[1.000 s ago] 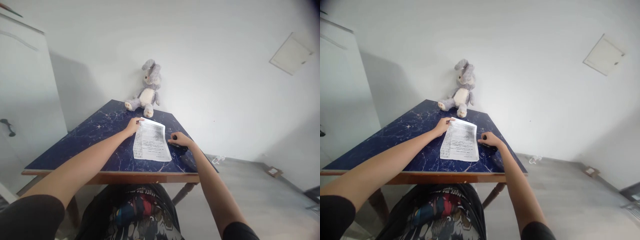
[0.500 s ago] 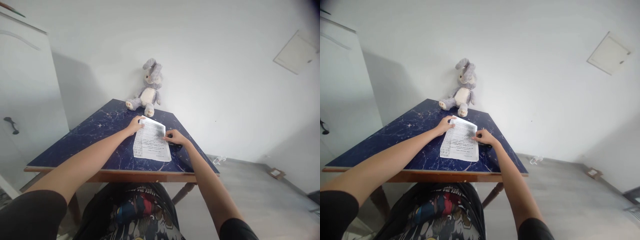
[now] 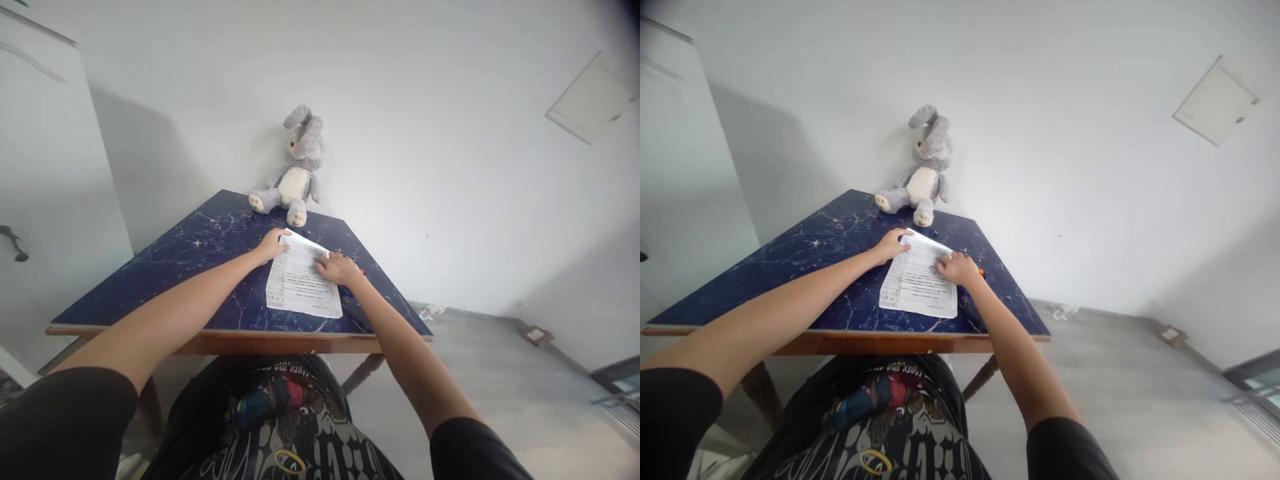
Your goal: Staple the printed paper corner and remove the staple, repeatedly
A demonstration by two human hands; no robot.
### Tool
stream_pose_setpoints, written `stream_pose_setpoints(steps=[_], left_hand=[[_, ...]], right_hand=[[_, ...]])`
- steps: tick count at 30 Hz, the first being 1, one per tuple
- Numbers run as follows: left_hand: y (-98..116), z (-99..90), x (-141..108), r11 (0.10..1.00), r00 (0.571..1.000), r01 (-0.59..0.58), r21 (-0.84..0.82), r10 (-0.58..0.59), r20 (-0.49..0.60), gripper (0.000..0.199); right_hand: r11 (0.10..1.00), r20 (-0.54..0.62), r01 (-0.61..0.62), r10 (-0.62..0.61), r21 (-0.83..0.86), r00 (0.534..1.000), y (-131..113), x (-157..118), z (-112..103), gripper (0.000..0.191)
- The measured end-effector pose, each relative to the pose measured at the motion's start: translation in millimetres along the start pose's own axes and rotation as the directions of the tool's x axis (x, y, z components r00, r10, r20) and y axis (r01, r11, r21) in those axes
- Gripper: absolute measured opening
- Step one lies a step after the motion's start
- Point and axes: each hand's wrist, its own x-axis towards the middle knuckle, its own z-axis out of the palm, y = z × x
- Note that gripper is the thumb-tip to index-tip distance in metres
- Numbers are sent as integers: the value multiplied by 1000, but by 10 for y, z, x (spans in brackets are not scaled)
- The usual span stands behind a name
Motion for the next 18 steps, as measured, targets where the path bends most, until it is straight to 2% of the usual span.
stream_pose_setpoints(steps=[3, 6, 9, 10, 12, 14, 16, 17, 18], left_hand=[[3, -7, -1, 989, 998, -50, 142, 43, 55, 42], [9, 16, -28, 958, 991, -89, 273, 58, 121, 35], [30, 35, -75, 926, 989, -50, 374, -6, 147, 21], [41, 36, -90, 918, 990, -34, 394, -24, 142, 17], [66, 34, -114, 911, 992, -12, 413, -41, 118, 15], [87, 33, -127, 906, 994, -4, 422, -43, 102, 18], [95, 41, -131, 901, 993, -8, 433, -45, 111, 21], [94, 47, -132, 900, 992, -20, 436, -36, 120, 21], [89, 54, -132, 903, 991, -40, 428, -18, 130, 19]], right_hand=[[971, -16, 76, -74, 229, 997, 110, -50, -159, 54], [875, -71, 190, -177, 446, 982, 359, -266, -341, 57], [850, 20, 186, -225, 493, 974, 676, -577, -363, 51], [855, 26, 154, -192, 496, 981, 778, -678, -330, 50], [847, -30, 50, -40, 529, 999, 944, -840, -241, 48], [783, -143, -48, 173, 620, 974, 1021, -922, -176, 48], [711, -240, -76, 334, 699, 912, 958, -902, -164, 50], [697, -262, -70, 358, 713, 896, 866, -852, -169, 50], [702, -260, -63, 344, 709, 903, 736, -776, -174, 49]])
